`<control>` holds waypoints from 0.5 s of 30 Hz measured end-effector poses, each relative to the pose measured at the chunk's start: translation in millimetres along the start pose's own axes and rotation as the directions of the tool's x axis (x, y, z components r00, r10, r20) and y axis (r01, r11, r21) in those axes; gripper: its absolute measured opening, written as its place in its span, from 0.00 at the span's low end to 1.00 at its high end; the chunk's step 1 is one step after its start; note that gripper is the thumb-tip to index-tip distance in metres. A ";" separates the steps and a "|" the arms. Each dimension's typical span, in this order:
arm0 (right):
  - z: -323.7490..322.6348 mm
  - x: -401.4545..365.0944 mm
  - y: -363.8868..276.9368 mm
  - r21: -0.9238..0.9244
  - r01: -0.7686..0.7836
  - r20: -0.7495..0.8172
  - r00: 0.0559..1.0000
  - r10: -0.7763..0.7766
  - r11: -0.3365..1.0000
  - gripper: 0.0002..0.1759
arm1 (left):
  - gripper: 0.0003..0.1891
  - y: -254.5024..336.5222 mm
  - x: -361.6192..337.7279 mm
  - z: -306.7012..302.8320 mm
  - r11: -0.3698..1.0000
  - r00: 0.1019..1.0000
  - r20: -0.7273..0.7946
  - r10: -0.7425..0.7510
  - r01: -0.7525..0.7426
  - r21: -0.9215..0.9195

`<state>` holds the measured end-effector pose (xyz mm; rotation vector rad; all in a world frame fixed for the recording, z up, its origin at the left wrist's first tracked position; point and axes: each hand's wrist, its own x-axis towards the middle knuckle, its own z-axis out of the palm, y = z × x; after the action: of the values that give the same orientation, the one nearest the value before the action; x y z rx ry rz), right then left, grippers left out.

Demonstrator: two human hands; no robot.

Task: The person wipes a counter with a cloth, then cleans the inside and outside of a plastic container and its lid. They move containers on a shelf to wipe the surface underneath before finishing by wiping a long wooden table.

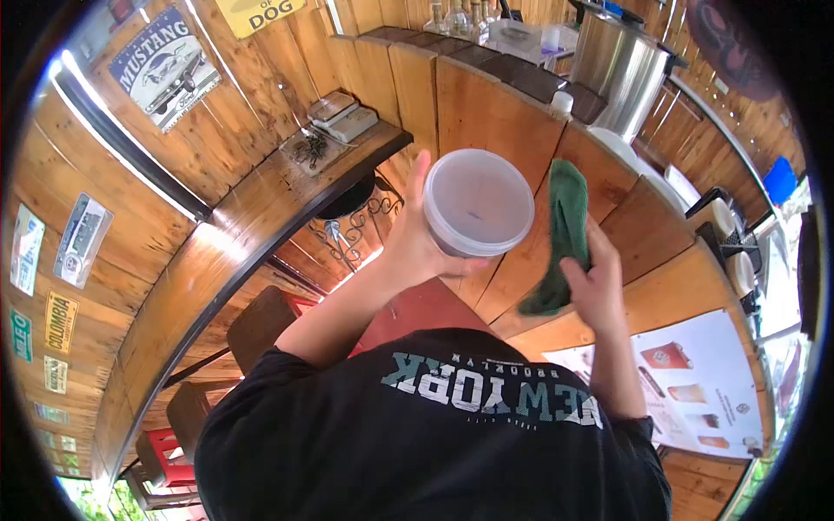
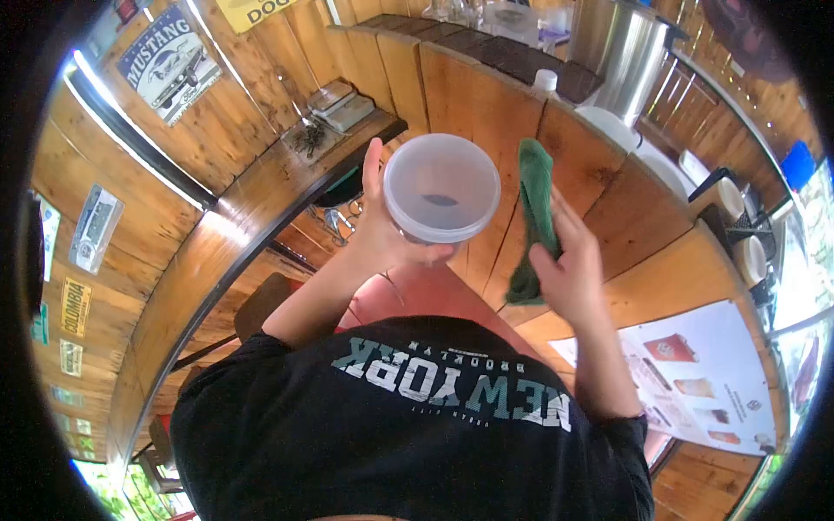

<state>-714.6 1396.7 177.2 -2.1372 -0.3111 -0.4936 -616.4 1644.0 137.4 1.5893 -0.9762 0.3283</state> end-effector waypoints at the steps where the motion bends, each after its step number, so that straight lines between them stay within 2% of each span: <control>1: -6.9 8.6 -28.4 -0.153 0.029 0.053 0.998 -0.021 0.988 0.38 | 0.73 0.4 0.3 -6.6 0.994 1.000 0.027 -0.012 0.009 0.106; 3: 5.8 25.4 -44.5 -0.259 0.067 0.183 0.983 -0.020 0.964 0.36 | 0.70 4.0 2.8 -17.9 0.952 0.996 0.086 -0.033 0.005 0.306; 6: 39.5 44.9 -54.0 -0.320 -0.011 0.227 0.970 0.088 0.947 0.34 | 0.66 13.7 16.0 -15.4 0.898 0.972 0.231 -0.031 -0.074 0.433; 9: 64.1 34.0 -58.6 -0.398 0.188 0.296 0.953 -0.068 0.898 0.34 | 0.66 -3.0 15.7 -20.1 0.937 0.978 0.201 0.050 -0.116 0.330; 13: 53.7 0.7 -67.4 -0.451 0.118 0.332 0.942 0.044 0.885 0.35 | 0.64 -28.2 25.3 -37.3 0.958 0.978 0.125 0.164 -0.188 0.215; 14: 49.9 -2.6 -52.3 -0.554 0.104 0.304 0.949 0.084 0.826 0.34 | 0.67 -27.2 28.1 -44.2 0.904 0.966 0.175 0.189 -0.241 0.352; 15: 51.4 6.3 -48.7 -0.559 0.073 0.244 0.967 0.080 0.826 0.34 | 0.68 -27.6 29.0 -44.8 0.903 0.955 0.213 0.205 -0.269 0.334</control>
<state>-716.3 1466.9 188.4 -2.7967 -0.3338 -0.3255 -565.1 1672.3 150.8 1.8551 -1.3083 0.5729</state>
